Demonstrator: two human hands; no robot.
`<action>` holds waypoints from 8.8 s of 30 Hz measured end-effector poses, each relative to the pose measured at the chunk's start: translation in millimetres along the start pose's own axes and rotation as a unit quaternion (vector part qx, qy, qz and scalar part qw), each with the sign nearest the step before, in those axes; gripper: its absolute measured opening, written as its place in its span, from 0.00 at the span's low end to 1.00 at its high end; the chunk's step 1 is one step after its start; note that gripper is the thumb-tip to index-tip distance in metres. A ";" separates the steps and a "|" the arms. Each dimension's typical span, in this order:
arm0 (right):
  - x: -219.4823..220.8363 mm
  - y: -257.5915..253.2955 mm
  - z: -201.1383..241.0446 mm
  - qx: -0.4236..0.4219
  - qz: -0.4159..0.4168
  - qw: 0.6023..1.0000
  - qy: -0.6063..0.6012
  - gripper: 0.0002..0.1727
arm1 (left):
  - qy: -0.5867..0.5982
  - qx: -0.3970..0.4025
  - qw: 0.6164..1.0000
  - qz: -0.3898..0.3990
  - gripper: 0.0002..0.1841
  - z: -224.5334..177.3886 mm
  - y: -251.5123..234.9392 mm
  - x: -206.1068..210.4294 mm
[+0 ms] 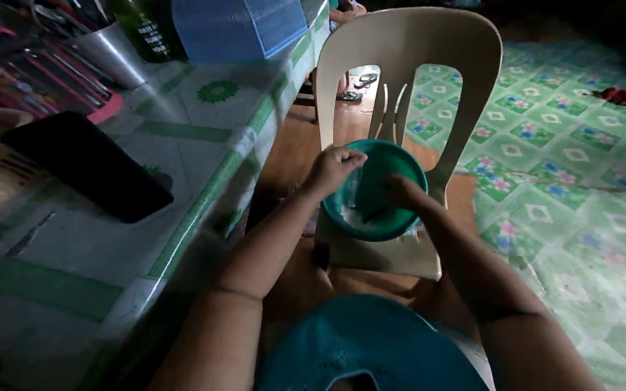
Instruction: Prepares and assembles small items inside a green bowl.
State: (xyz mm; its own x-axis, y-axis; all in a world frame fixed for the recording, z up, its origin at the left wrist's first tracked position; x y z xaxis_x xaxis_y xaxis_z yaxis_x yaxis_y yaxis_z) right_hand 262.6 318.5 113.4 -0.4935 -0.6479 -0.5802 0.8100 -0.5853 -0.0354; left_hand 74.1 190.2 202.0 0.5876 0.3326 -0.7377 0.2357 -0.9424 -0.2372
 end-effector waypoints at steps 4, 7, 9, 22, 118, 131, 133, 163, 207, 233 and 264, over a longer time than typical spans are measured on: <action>-29.9 -0.6 80.8 -0.090 -0.043 0.979 -0.178 0.22 | -0.063 0.025 0.998 0.015 0.13 -7.9 -1.4 -1.0; -27.0 -11.1 103.9 -0.231 -0.076 0.968 -0.057 0.08 | -0.084 0.017 0.996 0.017 0.13 -9.9 0.1 1.9; -28.8 -11.7 118.5 -0.249 -0.067 0.966 0.024 0.06 | -0.063 0.026 0.998 0.017 0.14 -3.9 2.7 4.0; -41.6 6.7 145.9 -0.123 -0.068 0.987 -0.072 0.09 | -0.076 0.180 0.977 0.088 0.12 38.1 8.3 69.9; 38.9 84.0 13.8 -0.190 -0.087 0.927 -0.312 0.06 | 0.167 -0.058 0.983 -0.056 0.12 -12.7 111.4 100.0; 66.7 83.2 18.1 -0.157 -0.107 0.944 -0.269 0.17 | 0.281 -0.190 0.931 -0.137 0.07 -22.1 119.9 104.7; 66.1 86.2 25.7 -0.110 -0.096 0.950 -0.275 0.16 | 0.301 -0.194 0.926 -0.119 0.08 -19.0 121.5 106.5; 11.6 97.7 9.7 -0.113 -0.003 0.897 -0.428 0.11 | 0.536 -0.381 0.753 0.008 0.14 -32.7 150.7 106.9; 12.4 119.1 -74.0 0.101 -0.109 0.969 0.200 0.17 | 0.218 -0.359 0.876 -0.238 0.29 180.4 98.8 67.1; -44.1 83.5 -26.1 -0.153 -0.082 0.967 0.185 0.05 | -0.014 -0.107 0.954 -0.281 0.24 116.1 85.6 69.2; 68.3 128.2 12.1 0.059 -0.042 0.881 -0.467 0.09 | 0.107 -0.123 0.986 0.038 0.19 -17.0 78.0 81.9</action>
State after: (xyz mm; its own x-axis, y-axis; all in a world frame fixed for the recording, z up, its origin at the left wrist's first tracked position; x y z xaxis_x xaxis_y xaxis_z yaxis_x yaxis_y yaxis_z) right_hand 328.9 193.3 79.1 -0.6395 -0.6869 0.3454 0.7475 -0.6605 0.0704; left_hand 153.8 144.5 133.9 0.7540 0.2853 -0.5917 0.3499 -0.9368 -0.0057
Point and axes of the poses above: each hand's wrist, its own y-axis away from the middle knuckle, its own x-axis out of the palm, z = x × y, the point moved 1 cm from there along -y, towards the middle knuckle, and after that the axes turned 15 degrees about -y, right-handed, at the moved point
